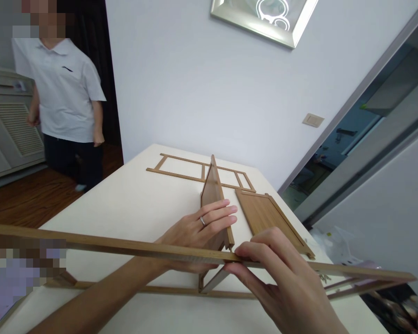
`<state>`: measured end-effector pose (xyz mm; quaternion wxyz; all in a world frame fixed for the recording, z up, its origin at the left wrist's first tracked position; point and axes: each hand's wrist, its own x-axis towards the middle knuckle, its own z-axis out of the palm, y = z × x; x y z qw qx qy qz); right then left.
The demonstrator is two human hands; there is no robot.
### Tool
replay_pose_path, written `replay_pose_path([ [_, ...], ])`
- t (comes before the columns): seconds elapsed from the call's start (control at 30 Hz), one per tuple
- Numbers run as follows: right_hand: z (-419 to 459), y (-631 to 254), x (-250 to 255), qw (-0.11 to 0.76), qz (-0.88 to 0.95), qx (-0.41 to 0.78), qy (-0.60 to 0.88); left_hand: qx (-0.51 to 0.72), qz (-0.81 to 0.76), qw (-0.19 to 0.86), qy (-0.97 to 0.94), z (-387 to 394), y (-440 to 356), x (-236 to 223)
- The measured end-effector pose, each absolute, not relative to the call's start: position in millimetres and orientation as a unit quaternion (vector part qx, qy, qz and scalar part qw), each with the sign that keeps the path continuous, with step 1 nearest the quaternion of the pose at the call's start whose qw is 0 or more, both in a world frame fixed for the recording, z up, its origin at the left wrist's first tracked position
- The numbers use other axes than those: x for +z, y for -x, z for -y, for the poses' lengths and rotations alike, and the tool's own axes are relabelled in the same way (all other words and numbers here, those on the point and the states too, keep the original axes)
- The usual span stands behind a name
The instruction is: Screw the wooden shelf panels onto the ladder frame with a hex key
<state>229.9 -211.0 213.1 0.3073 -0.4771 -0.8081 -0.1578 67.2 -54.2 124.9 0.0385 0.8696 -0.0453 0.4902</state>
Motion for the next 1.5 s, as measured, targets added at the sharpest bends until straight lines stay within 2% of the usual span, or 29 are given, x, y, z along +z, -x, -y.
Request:
replay_pose_path([
  [0.57,214.2,-231.7,220.5,0.28,0.818,-0.135,0.484,0.52,0.059,0.078,-0.848,52.8,-72.0,124.2],
  [1.07,217.2,-231.9,222.3,0.281,0.82,-0.132,0.481,0.513,-0.04,0.15,-0.844,65.2,-78.5,125.3],
  [1.3,218.3,-234.2,222.9,0.275,0.825,-0.127,0.477,0.442,-0.14,0.193,-0.865,76.9,-72.5,131.8],
  [1.5,221.3,-236.6,222.6,0.263,0.818,-0.104,0.5,0.375,-0.199,0.187,-0.886,75.7,-61.5,145.3],
])
